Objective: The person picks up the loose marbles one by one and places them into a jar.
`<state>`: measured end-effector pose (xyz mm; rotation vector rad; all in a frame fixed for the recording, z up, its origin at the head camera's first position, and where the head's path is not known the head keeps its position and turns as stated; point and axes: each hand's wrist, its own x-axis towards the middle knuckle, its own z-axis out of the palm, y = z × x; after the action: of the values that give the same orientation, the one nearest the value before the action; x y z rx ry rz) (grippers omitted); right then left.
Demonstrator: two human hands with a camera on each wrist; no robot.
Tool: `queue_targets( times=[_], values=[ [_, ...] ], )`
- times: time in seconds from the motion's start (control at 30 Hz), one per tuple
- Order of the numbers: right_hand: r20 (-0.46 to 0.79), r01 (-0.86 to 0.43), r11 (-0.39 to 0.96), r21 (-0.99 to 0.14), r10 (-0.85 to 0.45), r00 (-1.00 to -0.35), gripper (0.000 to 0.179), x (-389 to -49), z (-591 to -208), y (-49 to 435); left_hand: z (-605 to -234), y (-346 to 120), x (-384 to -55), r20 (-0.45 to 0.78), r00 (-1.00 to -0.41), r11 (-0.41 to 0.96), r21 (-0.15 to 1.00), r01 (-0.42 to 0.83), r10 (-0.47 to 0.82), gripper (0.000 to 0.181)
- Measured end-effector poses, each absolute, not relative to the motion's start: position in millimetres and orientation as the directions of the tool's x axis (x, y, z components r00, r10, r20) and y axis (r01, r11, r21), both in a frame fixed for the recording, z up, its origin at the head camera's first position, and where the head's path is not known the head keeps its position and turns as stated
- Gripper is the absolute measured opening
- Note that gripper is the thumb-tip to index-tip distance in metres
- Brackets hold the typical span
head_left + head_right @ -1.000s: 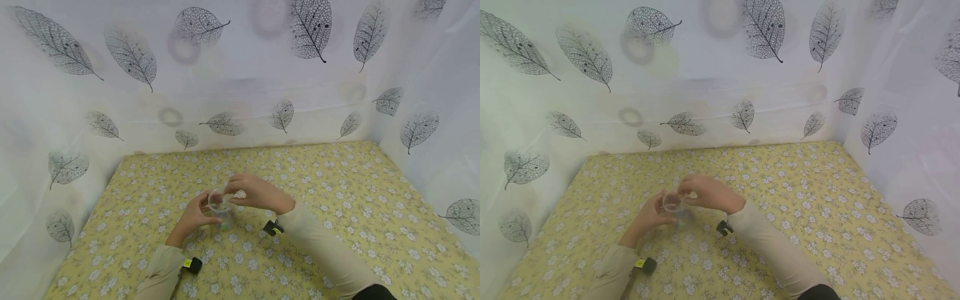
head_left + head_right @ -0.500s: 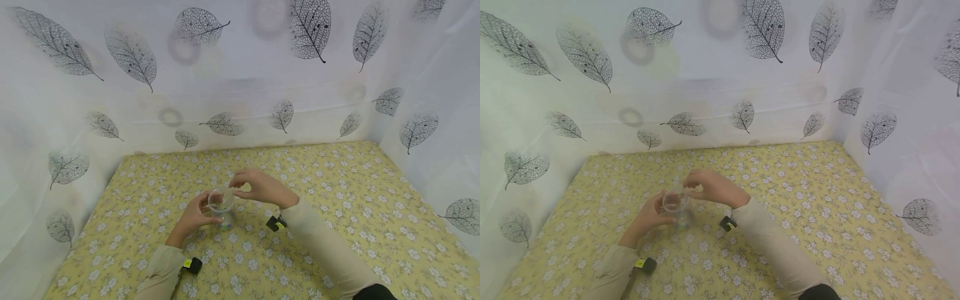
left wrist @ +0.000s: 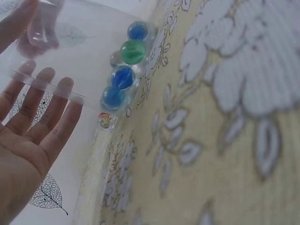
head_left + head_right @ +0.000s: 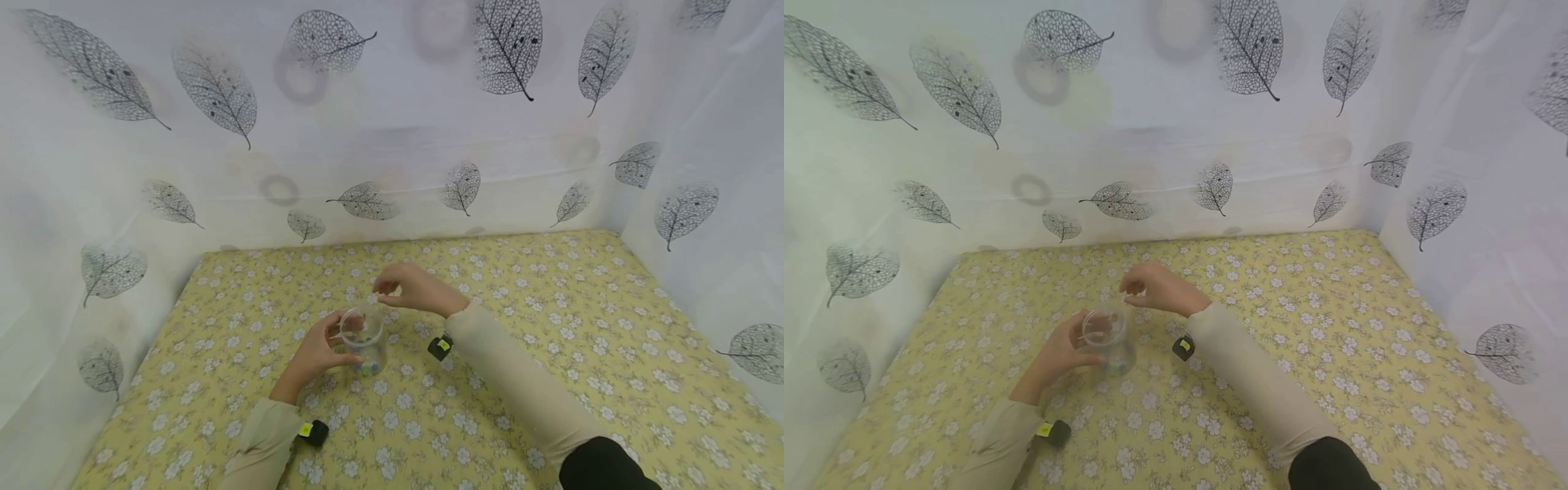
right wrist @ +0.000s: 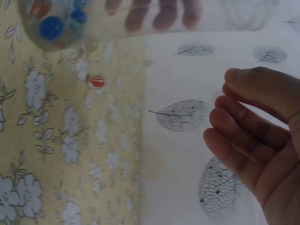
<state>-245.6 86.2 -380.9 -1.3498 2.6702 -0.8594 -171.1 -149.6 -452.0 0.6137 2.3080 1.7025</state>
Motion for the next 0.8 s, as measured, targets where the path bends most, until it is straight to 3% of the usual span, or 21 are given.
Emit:
queue_targets(
  times=[0.27,0.47,0.8],
  values=[
    [0.127,-0.713,0.502,-0.491,-0.768,-0.628,0.019,-261.1,-400.1,70.6,-452.5,-153.4,-170.1,0.06,-0.896,0.274,0.941,0.198,0.44,0.074],
    [0.091,-0.732,0.501,-0.461,-0.794,-0.601,0.016,-264.2,-410.3,58.4,-451.9,-156.2,-170.0,0.021,-0.894,0.265,0.952,0.155,0.448,0.075],
    [0.046,-0.737,0.471,-0.485,-0.828,-0.559,0.013,-276.8,-435.0,44.5,-448.4,-155.7,-165.9,0.059,-0.879,0.219,0.959,0.182,0.472,0.071]
  ],
)
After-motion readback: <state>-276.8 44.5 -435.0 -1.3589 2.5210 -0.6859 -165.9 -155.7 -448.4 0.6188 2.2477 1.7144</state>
